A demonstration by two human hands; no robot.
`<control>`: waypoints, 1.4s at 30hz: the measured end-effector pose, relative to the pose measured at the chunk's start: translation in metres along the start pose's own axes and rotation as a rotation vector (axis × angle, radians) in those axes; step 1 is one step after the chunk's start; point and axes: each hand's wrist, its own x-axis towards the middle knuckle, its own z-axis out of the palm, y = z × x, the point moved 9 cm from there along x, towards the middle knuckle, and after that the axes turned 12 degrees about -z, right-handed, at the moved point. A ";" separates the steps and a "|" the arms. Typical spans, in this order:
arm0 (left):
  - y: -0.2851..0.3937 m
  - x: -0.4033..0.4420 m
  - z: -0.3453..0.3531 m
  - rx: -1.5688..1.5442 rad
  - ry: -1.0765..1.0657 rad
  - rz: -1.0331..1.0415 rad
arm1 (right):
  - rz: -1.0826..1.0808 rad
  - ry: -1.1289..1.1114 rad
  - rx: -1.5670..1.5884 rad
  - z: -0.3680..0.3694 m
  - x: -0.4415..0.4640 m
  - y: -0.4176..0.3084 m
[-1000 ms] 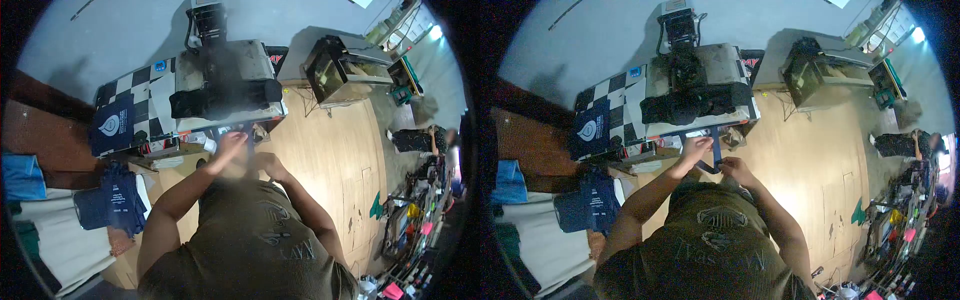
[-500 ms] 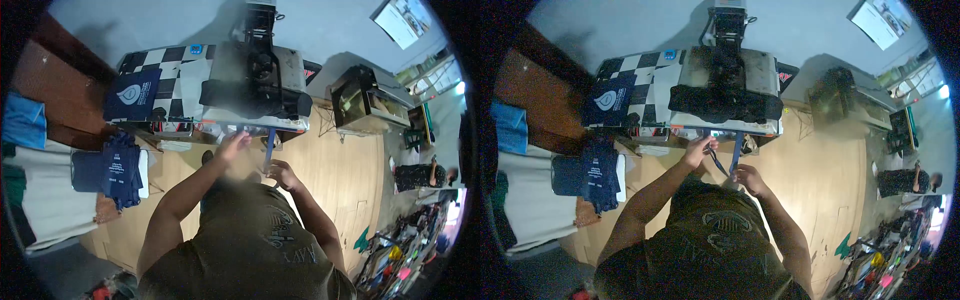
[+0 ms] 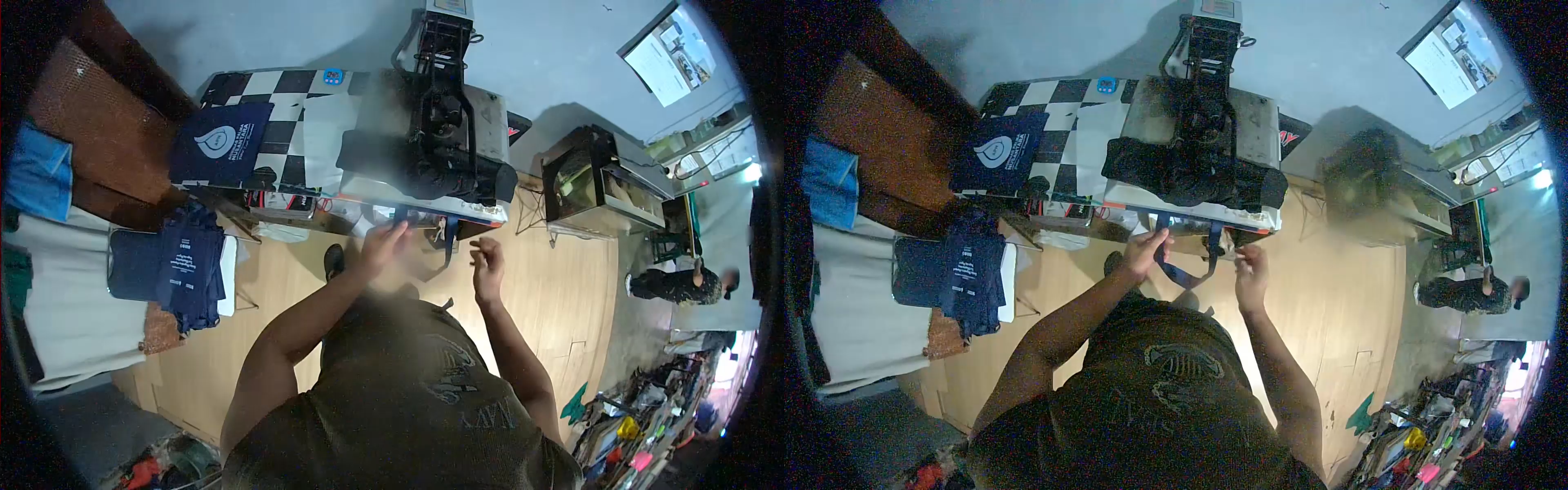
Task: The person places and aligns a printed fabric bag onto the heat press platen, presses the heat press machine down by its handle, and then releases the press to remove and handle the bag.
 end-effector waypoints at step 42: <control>-0.060 -0.006 -0.028 -0.010 -0.249 -0.271 | 0.402 -0.033 0.494 0.054 0.017 0.025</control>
